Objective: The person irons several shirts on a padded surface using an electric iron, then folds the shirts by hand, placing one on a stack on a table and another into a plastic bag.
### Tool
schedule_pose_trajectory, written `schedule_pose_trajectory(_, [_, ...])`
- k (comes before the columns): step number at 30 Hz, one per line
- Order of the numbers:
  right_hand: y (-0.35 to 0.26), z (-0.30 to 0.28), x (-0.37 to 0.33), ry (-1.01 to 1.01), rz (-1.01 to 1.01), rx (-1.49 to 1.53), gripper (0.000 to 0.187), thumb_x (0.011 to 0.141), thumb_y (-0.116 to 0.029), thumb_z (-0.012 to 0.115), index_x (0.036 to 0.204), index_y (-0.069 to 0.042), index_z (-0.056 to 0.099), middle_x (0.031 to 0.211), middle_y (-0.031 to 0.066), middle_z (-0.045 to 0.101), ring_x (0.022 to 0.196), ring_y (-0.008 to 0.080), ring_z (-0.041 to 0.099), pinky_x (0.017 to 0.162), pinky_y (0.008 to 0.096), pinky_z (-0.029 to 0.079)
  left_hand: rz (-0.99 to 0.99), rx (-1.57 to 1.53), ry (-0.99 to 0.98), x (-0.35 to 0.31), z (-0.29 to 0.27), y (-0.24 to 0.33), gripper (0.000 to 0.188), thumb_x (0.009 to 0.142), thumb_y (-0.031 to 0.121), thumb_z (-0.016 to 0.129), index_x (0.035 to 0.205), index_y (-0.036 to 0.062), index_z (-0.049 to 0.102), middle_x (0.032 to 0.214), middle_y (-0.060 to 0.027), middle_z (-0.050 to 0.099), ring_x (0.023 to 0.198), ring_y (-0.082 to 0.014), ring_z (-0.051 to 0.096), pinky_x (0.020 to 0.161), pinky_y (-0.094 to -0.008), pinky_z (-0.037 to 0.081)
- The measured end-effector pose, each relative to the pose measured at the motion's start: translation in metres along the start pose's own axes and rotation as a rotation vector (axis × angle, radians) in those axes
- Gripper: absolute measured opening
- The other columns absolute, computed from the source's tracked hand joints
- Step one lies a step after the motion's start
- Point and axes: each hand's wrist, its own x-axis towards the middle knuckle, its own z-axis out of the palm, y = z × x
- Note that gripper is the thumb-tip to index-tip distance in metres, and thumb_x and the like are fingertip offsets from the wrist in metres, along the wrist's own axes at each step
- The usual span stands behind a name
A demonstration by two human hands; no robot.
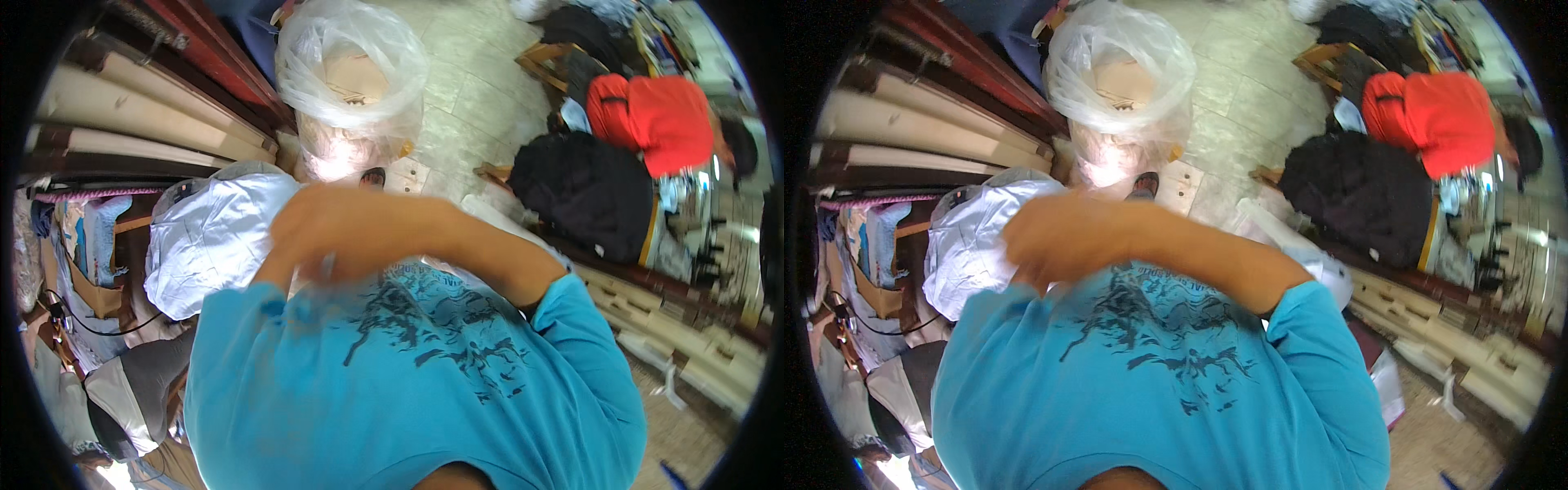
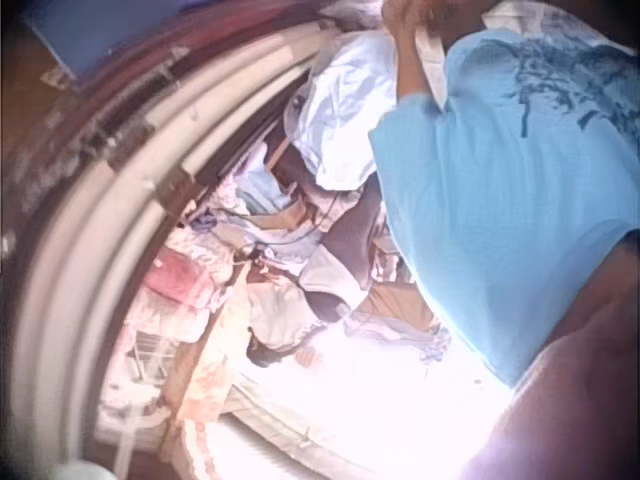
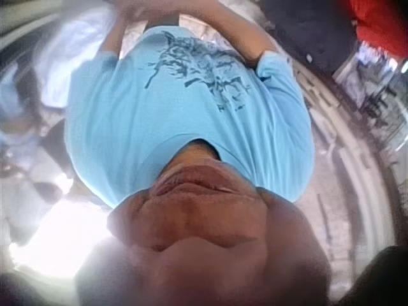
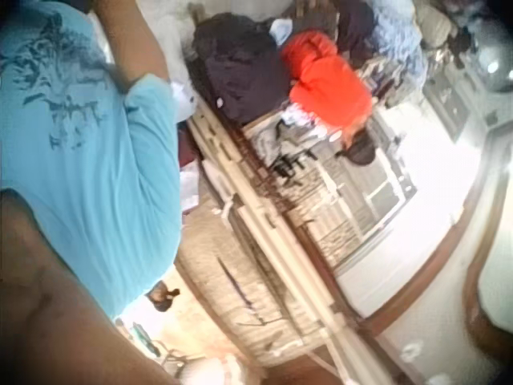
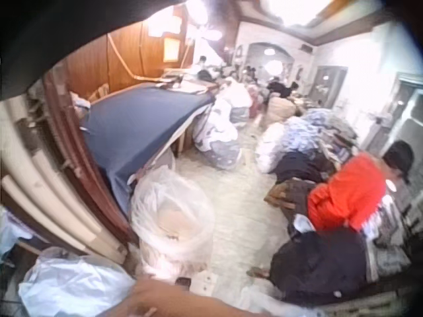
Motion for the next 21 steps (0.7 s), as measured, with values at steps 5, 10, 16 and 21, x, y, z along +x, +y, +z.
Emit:
schedule_pose_trajectory(5, [0.236,0.05,-0.24,0.6,1.019,-0.196,0.024,0.082,-0.013,0.054,0.103,-0.003,0.06,0.098,0.0166,0.058,0.096,0.0342,0.054,0.086,0.039,0.042,-0.483,-0.313,-0.138,0.267,0.087,0.039,0.031,0.085,0.021,0.049,0.108,0.003,0.059,0.11,-0.0174,0.059,0.105,-0.0315,0.054,0.09,-0.0365,0.041])
schedule_pose_trajectory(10, [0.172,0.09,-0.35,0.806,1.579,0.181,0.022,0.088,-0.017,0.052,0.1,0.0,0.06,0.093,0.0158,0.061,0.084,0.0238,0.057,0.076,0.0293,0.044,-0.913,-0.343,-0.251,0.353,0.185,-0.028,0.042,0.082,0.023,0.054,0.117,0.0013,0.053,0.118,-0.0193,0.054,0.108,-0.0315,0.053,0.092,-0.037,0.04])
schedule_pose_trajectory(16, [0.123,0.056,-0.359,1.245,1.741,0.526,0.02,0.088,-0.011,0.051,0.102,0.0,0.059,0.093,0.0067,0.06,0.088,0.0139,0.055,0.08,0.0251,0.042,-1.607,-1.072,0.223,0.371,0.279,-0.099,0.044,0.086,0.03,0.051,0.119,0.0,0.047,0.118,-0.0155,0.051,0.106,-0.0273,0.051,0.085,-0.0381,0.045])
schedule_pose_trajectory(21, [0.161,0.002,-0.377,1.169,1.586,0.53,0.019,0.087,-0.008,0.052,0.102,0.0,0.059,0.095,0.006,0.06,0.089,0.0135,0.055,0.081,0.0247,0.041,-1.542,-1.127,0.13,0.395,0.291,-0.081,0.048,0.089,0.035,0.048,0.115,-0.0054,0.047,0.11,-0.0171,0.055,0.096,-0.0252,0.056,0.077,-0.036,0.048])
